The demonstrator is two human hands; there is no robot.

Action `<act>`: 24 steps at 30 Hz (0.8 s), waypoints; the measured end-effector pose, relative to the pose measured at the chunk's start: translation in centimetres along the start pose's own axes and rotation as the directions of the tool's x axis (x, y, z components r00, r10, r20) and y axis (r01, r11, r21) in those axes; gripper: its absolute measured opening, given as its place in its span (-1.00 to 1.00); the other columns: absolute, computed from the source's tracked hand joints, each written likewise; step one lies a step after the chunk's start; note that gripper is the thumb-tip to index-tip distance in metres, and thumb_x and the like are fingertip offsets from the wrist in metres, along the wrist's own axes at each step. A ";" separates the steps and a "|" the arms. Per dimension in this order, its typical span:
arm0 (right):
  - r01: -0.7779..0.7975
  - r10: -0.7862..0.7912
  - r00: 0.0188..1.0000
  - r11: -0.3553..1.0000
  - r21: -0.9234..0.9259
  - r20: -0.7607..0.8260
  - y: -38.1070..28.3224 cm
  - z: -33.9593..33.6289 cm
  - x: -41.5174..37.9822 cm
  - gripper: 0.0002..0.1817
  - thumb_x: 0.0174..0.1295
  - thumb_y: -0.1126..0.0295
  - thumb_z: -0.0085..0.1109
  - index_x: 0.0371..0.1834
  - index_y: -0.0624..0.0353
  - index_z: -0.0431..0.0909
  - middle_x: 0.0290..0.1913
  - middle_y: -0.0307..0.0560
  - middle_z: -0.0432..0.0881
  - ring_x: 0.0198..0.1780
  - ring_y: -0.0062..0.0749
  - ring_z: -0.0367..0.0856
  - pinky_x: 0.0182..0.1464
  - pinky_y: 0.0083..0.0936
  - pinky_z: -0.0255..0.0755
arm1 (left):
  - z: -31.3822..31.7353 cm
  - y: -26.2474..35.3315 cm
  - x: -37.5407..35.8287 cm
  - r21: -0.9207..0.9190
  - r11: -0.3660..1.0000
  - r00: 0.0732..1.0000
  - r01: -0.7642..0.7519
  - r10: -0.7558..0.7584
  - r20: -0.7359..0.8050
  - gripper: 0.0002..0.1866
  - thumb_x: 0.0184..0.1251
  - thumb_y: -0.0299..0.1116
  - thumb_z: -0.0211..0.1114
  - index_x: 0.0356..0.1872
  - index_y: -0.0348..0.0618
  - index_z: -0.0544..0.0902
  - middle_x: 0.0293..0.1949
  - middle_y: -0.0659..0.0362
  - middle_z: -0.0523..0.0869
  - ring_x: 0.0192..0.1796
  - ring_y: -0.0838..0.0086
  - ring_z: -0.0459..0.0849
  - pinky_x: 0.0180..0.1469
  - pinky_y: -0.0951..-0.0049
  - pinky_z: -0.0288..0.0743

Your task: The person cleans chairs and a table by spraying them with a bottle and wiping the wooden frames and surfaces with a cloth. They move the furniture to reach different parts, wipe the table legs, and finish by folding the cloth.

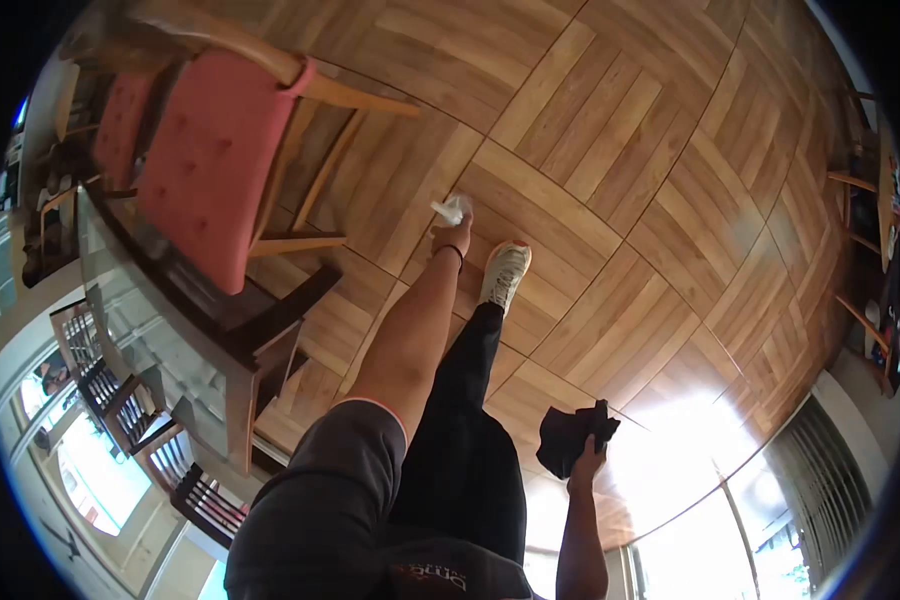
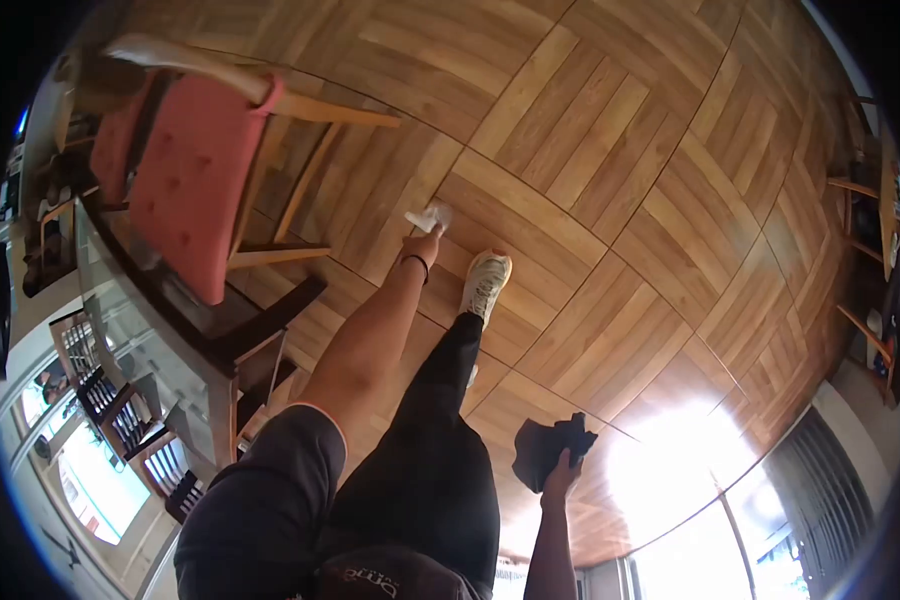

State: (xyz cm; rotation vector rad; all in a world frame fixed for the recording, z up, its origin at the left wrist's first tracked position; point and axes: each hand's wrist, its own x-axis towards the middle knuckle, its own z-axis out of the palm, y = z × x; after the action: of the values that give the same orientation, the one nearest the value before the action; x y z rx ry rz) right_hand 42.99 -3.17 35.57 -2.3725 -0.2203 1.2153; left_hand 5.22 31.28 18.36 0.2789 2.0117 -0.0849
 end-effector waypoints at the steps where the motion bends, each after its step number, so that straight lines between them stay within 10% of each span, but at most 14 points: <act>1: 0.003 0.001 1.000 0.991 -0.131 0.030 -1.7 0.1 0.4 -0.42 0.47 0.23 0.10 0.45 0.32 0.30 0.25 0.14 0.56 0.22 -0.09 0.56 0.23 -0.27 0.43 | 2.1 0.2 3.8 -0.053 0.995 0.995 0.081 -0.084 -0.046 -0.11 0.34 0.37 0.11 0.36 -0.29 0.42 0.28 -0.15 0.59 0.24 0.06 0.66 0.28 0.12 0.55; 8: 0.046 0.018 0.991 0.882 -0.468 0.132 -17.6 6.4 6.4 -0.44 0.49 0.22 0.06 0.41 0.38 0.33 0.24 0.17 0.58 0.21 -0.08 0.57 0.26 -0.28 0.39 | 3.7 -1.2 14.9 -0.586 0.799 0.960 0.134 -0.252 -0.124 -0.45 0.40 -0.14 0.28 0.33 -0.13 0.45 0.24 -0.15 0.60 0.12 -0.02 0.71 -0.07 0.15 0.78; 17: 0.257 -0.220 0.966 0.872 -0.418 0.134 -39.6 12.5 11.6 -0.37 0.51 0.15 0.04 0.46 0.42 0.27 0.35 0.32 0.47 0.33 0.05 0.50 0.36 -0.25 0.33 | -2.7 8.2 3.7 -0.080 0.995 0.935 -0.067 0.035 -0.352 -0.45 0.28 -0.24 0.36 0.31 0.02 0.51 0.14 -0.13 0.58 0.19 -0.05 0.63 0.22 0.05 0.55; 22: 0.419 -0.208 0.906 0.566 -0.710 0.369 -55.9 19.7 13.0 -0.48 0.46 0.18 0.07 0.32 0.34 0.37 0.11 0.36 0.63 0.12 0.21 0.64 0.13 -0.12 0.49 | -8.0 16.2 -0.4 -0.114 0.979 0.958 -0.170 0.137 -0.253 -0.43 0.15 -0.38 0.38 0.27 -0.02 0.56 0.21 -0.09 0.48 0.27 -0.01 0.55 0.32 0.14 0.47; 24: 0.762 -0.428 0.647 0.345 -0.548 0.631 -62.1 24.4 14.6 -0.57 0.44 0.23 0.09 0.23 0.30 0.40 0.02 0.31 0.67 0.03 0.19 0.68 0.04 -0.10 0.51 | -11.4 19.9 -0.3 -0.219 0.955 0.968 -0.199 0.157 -0.194 -0.42 0.13 -0.42 0.43 0.26 -0.07 0.57 0.28 -0.08 0.44 0.36 0.04 0.47 0.40 0.21 0.38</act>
State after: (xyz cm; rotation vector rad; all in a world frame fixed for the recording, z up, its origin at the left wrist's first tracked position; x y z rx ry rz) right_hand 36.34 64.48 41.90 -2.1709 -2.0065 1.2822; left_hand -0.02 52.64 24.95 0.3227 2.1363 0.3025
